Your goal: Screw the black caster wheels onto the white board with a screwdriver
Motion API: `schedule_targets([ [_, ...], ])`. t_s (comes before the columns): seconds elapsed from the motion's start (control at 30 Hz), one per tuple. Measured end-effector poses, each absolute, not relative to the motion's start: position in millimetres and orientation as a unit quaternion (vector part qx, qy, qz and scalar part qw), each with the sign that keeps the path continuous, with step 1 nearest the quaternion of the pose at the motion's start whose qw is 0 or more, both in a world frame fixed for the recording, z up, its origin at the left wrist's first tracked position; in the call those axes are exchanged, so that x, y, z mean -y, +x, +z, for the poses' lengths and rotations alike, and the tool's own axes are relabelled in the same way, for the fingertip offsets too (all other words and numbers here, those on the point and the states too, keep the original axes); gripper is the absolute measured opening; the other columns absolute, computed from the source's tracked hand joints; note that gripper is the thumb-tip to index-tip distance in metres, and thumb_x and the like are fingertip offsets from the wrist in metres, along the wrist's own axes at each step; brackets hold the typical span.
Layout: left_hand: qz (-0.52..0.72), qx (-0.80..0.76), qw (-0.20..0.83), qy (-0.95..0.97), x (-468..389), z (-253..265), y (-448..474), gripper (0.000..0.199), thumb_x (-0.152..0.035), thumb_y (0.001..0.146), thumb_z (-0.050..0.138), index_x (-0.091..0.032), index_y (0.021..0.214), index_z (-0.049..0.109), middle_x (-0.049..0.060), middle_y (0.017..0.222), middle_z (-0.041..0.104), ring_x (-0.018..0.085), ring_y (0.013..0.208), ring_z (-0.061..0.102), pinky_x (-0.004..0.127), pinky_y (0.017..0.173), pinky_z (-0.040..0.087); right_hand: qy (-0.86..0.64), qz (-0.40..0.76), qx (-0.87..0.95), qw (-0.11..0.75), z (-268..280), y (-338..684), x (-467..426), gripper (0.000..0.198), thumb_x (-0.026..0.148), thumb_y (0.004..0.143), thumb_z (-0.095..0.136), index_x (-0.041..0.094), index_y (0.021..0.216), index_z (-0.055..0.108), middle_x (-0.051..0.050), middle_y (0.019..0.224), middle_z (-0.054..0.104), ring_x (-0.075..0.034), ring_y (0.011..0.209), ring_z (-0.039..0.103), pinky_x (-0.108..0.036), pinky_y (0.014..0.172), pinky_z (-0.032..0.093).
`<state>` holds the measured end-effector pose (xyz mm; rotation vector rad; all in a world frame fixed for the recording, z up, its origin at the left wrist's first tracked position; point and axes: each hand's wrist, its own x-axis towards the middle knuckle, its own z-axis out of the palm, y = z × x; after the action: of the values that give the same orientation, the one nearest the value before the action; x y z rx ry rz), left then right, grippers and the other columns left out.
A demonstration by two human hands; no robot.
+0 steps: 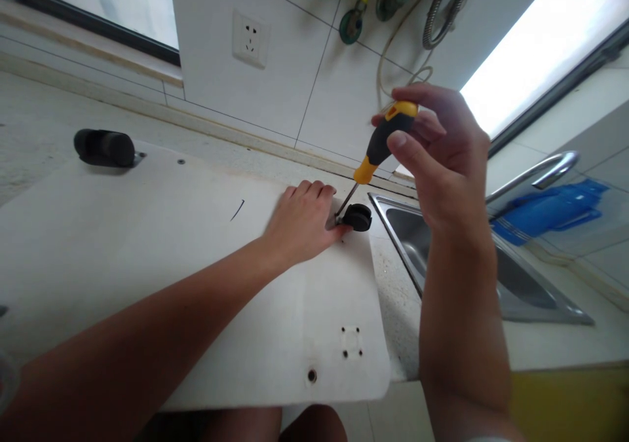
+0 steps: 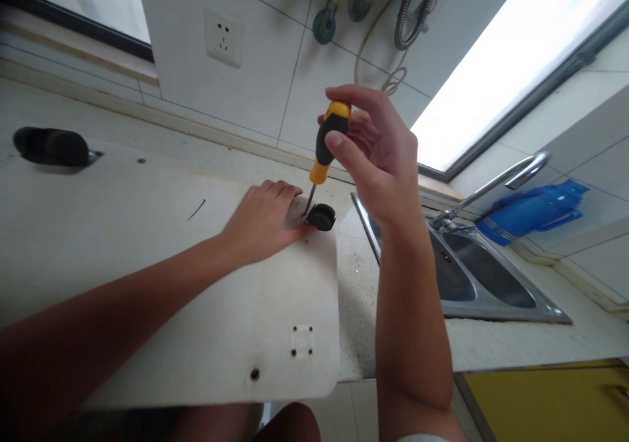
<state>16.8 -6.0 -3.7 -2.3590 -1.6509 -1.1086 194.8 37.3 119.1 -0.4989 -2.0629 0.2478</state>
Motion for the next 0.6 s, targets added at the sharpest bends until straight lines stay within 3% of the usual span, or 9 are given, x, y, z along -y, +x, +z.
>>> schedule_targets([
  [0.13,-0.353,0.542,0.031,-0.762,5.8,-4.3,17.3,0.056,-0.056,0.100,0.076,-0.014,0.137,0.071,0.019,0.135,0.076,0.043,0.128,0.068,0.057,0.103,0.054,-0.200,0.043,0.806,0.555,109.5,185.7,-43.7,0.043,0.060,0.092,0.085,0.039,0.123,0.066,0.002,0.106,0.073,-0.021,0.094,0.075,-0.043,0.085,0.067],
  [0.2,-0.351,0.541,0.034,-0.763,5.8,-4.6,17.4,0.058,-0.057,0.100,0.076,-0.013,0.137,0.070,0.019,0.135,0.076,0.043,0.129,0.067,0.058,0.104,0.053,-0.198,0.009,0.786,0.585,106.2,180.8,-42.8,0.043,0.054,0.088,0.090,0.037,0.118,0.064,0.003,0.106,0.071,-0.019,0.088,0.071,-0.040,0.079,0.064],
  [0.33,-0.350,0.543,0.032,-0.763,5.9,-4.4,17.1,0.057,-0.056,0.099,0.078,-0.013,0.136,0.070,0.019,0.135,0.076,0.043,0.129,0.068,0.056,0.105,0.053,-0.218,0.005,0.799,0.561,110.0,180.8,-35.5,0.034,0.048,0.093,0.086,0.038,0.120,0.066,-0.001,0.127,0.072,-0.023,0.110,0.076,-0.047,0.095,0.068],
  [0.47,-0.354,0.542,0.021,-0.762,5.8,-4.4,16.7,0.053,-0.056,0.100,0.077,-0.016,0.135,0.071,0.018,0.135,0.076,0.041,0.128,0.068,0.054,0.103,0.052,-0.190,0.109,0.847,0.485,124.6,198.7,-31.8,0.032,0.042,0.096,0.079,0.040,0.128,0.073,0.000,0.137,0.075,-0.029,0.137,0.072,-0.058,0.121,0.062],
  [0.6,-0.359,0.535,0.024,-0.764,5.4,-5.2,16.8,0.054,-0.058,0.101,0.075,-0.016,0.134,0.071,0.018,0.134,0.076,0.041,0.127,0.067,0.055,0.103,0.053,-0.217,0.187,0.856,0.429,133.2,216.0,-36.6,0.049,0.051,0.095,0.078,0.048,0.143,0.070,0.000,0.138,0.078,-0.032,0.142,0.070,-0.059,0.123,0.061],
])
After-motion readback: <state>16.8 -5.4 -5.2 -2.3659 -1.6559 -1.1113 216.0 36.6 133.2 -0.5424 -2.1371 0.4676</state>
